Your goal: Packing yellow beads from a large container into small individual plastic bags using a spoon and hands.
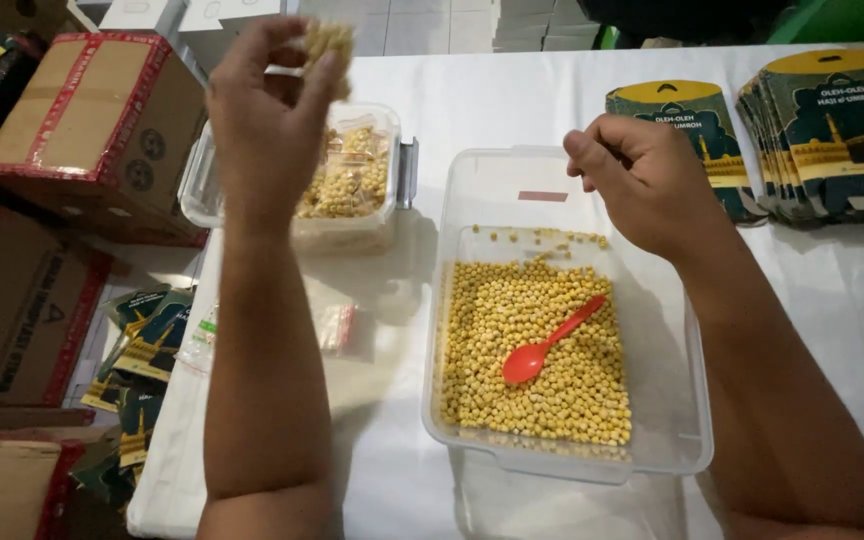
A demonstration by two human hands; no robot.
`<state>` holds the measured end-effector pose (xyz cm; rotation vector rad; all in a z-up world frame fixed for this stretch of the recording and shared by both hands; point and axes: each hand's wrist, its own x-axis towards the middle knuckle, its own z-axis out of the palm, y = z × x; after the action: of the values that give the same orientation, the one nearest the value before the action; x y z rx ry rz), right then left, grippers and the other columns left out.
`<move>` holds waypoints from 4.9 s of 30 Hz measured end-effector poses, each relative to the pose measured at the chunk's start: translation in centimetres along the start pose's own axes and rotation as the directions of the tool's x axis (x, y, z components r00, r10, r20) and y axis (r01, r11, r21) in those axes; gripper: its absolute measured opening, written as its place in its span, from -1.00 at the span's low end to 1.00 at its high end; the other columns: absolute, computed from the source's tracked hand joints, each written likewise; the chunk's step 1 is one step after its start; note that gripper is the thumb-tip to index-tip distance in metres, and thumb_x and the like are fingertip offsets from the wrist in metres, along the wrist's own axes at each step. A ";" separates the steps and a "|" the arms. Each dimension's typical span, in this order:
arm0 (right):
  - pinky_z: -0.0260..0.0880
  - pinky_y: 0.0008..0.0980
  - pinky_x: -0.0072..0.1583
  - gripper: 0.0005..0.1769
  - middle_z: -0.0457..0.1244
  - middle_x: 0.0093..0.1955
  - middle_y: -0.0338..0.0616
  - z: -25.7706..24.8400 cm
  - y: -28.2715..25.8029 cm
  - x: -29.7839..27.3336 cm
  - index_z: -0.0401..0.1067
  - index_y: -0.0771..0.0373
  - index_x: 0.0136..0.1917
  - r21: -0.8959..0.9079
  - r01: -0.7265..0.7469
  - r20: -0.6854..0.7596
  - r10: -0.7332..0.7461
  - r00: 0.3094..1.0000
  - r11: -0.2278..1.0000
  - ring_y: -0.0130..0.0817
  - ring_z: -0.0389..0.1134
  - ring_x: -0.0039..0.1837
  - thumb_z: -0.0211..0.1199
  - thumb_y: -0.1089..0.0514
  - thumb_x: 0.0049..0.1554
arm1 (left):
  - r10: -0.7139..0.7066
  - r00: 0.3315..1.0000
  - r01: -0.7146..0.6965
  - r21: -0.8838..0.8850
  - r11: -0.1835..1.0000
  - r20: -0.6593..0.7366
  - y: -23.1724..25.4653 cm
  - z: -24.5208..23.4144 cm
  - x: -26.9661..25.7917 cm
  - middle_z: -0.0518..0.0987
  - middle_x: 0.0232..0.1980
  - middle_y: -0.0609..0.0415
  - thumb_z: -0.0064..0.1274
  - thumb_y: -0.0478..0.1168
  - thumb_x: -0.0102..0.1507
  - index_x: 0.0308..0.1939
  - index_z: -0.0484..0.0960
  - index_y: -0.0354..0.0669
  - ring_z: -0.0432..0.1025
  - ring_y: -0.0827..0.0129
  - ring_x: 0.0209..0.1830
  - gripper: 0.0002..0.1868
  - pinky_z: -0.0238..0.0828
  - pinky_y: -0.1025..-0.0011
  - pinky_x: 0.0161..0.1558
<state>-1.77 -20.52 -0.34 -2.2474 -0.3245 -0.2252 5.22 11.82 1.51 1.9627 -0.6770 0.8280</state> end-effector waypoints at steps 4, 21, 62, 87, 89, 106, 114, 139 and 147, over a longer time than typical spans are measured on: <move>0.28 -0.32 -0.06 -0.59 0.34 -0.22 -0.21 0.1 0.0 0.0 0.46 0.23 -0.16 -0.002 0.006 0.004 -0.006 1.000 1.000 -0.44 0.32 -0.15 0.05 -0.02 0.43 | -0.399 0.912 0.308 0.482 0.820 0.095 -3.2 -2.5 -2.0 0.56 0.16 -0.12 0.17 0.11 0.42 0.38 0.43 -0.19 0.45 0.13 0.05 -0.39 0.42 0.10 -0.16; 0.22 -0.24 -0.06 -0.60 0.38 -0.14 -0.06 -0.2 1.5 0.1 0.51 0.34 -0.04 -0.159 0.069 0.070 -0.059 0.996 0.985 -0.31 0.38 -0.10 0.08 0.07 0.56 | 0.027 0.873 -0.240 0.382 0.893 0.486 0.6 -6.4 -6.6 0.50 0.24 -0.24 0.11 -0.28 0.40 0.20 0.58 -0.27 0.39 -0.05 0.23 -0.70 0.37 0.04 0.22; 0.23 -0.34 0.11 -0.63 0.39 -0.05 -0.26 -2.0 -4.1 -2.0 0.54 0.17 0.07 -0.065 0.234 0.285 -0.207 0.936 0.970 -0.42 0.33 0.00 0.45 0.04 0.02 | 0.080 0.976 -0.019 -0.288 0.957 0.203 10.9 1.0 -4.0 0.61 -0.17 0.10 0.01 -0.44 0.28 -0.10 0.53 -0.18 0.49 0.42 -0.21 -0.85 0.37 0.44 -0.11; 0.17 -0.40 -0.09 -0.94 0.29 -0.22 -0.21 -1.4 -4.5 -2.5 0.48 0.29 -0.07 -0.107 0.229 -0.025 -0.233 0.972 0.968 -0.44 0.18 -0.18 0.24 0.32 0.29 | 0.095 0.939 0.003 -0.287 0.958 0.330 11.0 9.3 -3.2 0.32 -0.47 0.15 -0.09 -0.08 0.41 -0.36 0.30 -0.10 0.18 0.35 -0.48 -0.70 0.07 0.34 -0.38; 0.16 -0.38 -0.09 -0.94 0.28 -0.22 -0.22 -1.4 -4.3 -2.4 0.47 0.27 -0.07 -0.120 0.226 -0.010 -0.229 0.973 0.967 -0.43 0.16 -0.17 0.24 0.31 0.28 | 0.087 0.939 0.018 -0.300 0.954 0.334 10.8 9.3 -3.3 0.31 -0.47 0.16 -0.06 -0.08 0.41 -0.36 0.30 -0.11 0.17 0.37 -0.48 -0.69 0.07 0.37 -0.39; 0.20 -0.35 -0.02 -0.94 0.31 -0.18 -0.29 -1.3 -4.4 -2.0 0.43 0.19 -0.05 -0.106 0.196 0.076 -0.189 0.979 0.975 -0.43 0.28 -0.11 0.24 0.23 0.31 | -0.057 0.889 0.227 -0.328 0.917 0.455 10.6 9.1 -3.1 0.49 -0.40 0.11 -0.29 -0.10 0.43 -0.27 0.30 -0.09 0.31 0.39 -0.45 -0.77 0.18 0.39 -0.35; 0.18 -0.39 -0.02 -0.88 0.30 -0.21 -0.28 -1.3 -4.5 -2.0 0.48 0.23 -0.12 -0.088 0.225 -0.003 -0.226 0.974 0.970 -0.46 0.18 -0.14 0.22 0.27 0.29 | -0.029 0.894 0.199 -0.338 0.920 0.447 10.8 8.9 -3.0 0.49 -0.37 0.12 -0.34 -0.13 0.45 -0.21 0.28 -0.08 0.21 0.43 -0.50 -0.81 0.07 0.40 -0.41; 0.16 -0.25 -0.08 -0.90 0.24 -0.25 -0.14 -0.9 -3.5 -2.4 0.30 0.29 -0.18 -0.283 0.320 -0.086 -0.356 0.930 0.904 -0.26 0.24 -0.18 0.20 0.32 0.14 | 0.124 0.934 -0.055 -0.208 0.977 0.336 9.6 10.0 -3.7 0.34 -0.42 0.09 -0.08 -0.31 0.29 -0.32 0.25 -0.12 0.16 0.30 -0.46 -0.84 0.02 0.31 -0.41; 0.16 -0.37 -0.06 -0.96 0.27 -0.22 -0.22 -1.1 -4.4 -2.2 0.41 0.26 -0.07 -0.140 0.265 -0.038 -0.272 0.962 0.954 -0.42 0.21 -0.16 0.21 0.33 0.25 | 0.254 0.940 -0.215 -0.185 0.959 0.226 10.4 9.4 -3.4 0.37 -0.31 -0.01 -0.01 -0.33 0.32 -0.28 0.37 -0.20 0.26 0.20 -0.31 -0.88 0.12 0.26 -0.34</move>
<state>-5.27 -18.96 2.93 -2.3186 -0.6015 -0.4655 -1.76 -0.80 0.49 1.8796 -1.1104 0.6498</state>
